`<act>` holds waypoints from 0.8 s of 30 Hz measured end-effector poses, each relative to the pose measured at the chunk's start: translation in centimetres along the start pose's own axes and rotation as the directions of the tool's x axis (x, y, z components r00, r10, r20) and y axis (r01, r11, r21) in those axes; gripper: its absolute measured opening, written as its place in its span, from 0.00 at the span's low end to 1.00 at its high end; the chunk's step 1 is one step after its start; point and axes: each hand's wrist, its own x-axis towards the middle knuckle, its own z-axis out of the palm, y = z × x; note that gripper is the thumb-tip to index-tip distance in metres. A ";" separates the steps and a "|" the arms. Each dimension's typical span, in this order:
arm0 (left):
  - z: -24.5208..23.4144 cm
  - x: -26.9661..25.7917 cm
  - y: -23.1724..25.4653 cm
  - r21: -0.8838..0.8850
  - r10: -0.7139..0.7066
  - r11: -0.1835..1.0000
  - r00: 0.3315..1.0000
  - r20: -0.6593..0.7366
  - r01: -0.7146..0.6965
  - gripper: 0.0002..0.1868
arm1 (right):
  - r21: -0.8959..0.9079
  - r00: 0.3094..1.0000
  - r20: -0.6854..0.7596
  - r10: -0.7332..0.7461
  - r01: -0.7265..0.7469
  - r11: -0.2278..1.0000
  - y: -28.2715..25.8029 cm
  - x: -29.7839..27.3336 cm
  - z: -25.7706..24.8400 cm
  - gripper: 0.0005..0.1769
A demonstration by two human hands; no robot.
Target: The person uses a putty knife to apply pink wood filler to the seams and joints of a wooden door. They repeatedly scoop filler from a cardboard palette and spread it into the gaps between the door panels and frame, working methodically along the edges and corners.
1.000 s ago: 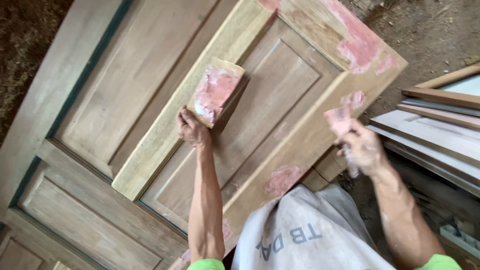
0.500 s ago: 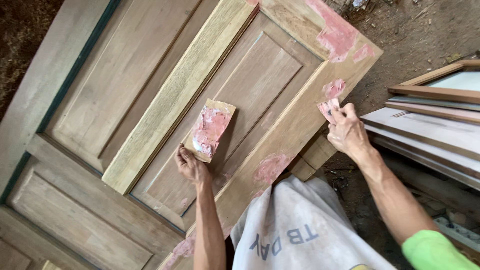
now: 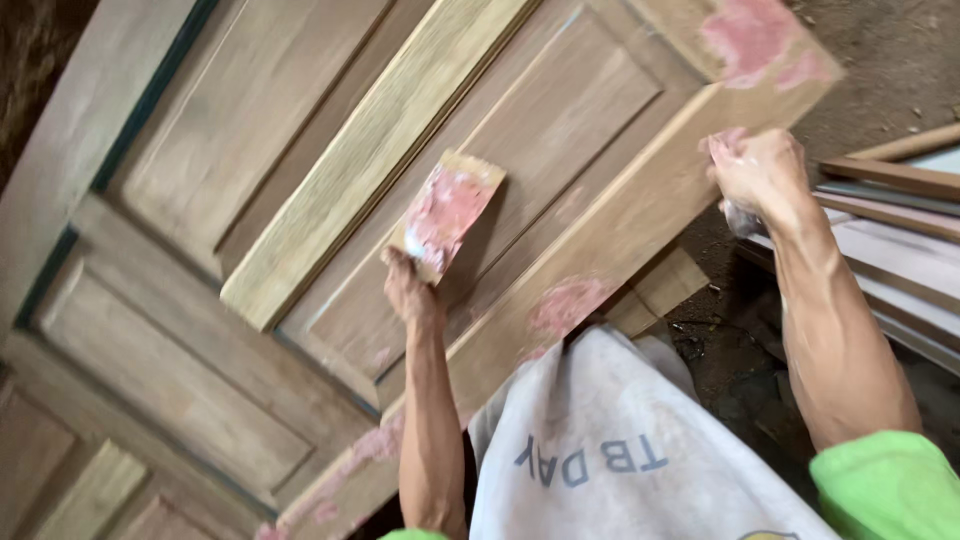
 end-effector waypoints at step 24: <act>-5.6 -22.0 -0.7 -0.161 0.207 0.944 0.896 -0.394 -0.289 0.28 | -0.251 0.482 0.203 -0.853 0.867 0.430 7.2 -6.6 11.2 0.22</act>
